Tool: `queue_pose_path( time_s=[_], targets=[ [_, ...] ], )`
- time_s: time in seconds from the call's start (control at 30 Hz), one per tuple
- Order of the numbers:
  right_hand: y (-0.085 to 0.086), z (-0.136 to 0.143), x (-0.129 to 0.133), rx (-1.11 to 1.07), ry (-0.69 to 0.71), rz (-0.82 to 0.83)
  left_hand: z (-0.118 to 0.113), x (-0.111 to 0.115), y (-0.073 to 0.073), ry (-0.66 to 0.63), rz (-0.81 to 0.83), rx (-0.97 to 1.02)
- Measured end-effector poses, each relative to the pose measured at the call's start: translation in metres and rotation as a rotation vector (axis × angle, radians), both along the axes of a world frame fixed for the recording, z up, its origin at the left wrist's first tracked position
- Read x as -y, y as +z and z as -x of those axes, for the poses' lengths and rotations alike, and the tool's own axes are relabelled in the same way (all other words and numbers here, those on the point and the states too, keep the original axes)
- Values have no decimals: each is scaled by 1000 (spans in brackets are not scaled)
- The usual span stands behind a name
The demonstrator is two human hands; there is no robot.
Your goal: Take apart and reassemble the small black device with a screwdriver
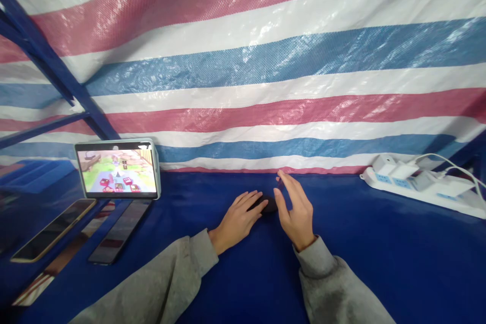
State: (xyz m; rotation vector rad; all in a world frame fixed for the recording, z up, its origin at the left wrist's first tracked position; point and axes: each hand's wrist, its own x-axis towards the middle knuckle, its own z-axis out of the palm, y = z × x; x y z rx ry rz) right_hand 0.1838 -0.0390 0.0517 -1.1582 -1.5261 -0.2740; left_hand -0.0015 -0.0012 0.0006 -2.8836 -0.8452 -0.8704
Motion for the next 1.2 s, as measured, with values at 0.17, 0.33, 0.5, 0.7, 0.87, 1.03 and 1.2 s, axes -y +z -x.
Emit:
queue_pose_path(
  time_s=[0.17,0.33,0.5,0.7,0.87,1.03,1.2],
  targets=[
    [-3,-1,-1,-29,-35,48,0,1,2,2,16,-13],
    [-4,-1,-2,-58,-14,124,0,1,4,-2,17,-4],
    [-4,-1,-1,-47,-64,43,0,2,4,2,16,-3],
    [0,-1,0,-55,-31,23,0,1,2,5,24,-16],
    [3,0,1,-38,-2,20,0,1,1,4,24,0],
    [4,1,2,-27,-66,-18,0,2,2,3,20,5],
    [3,0,1,-30,-10,10,0,1,2,8,15,-3]
  ],
)
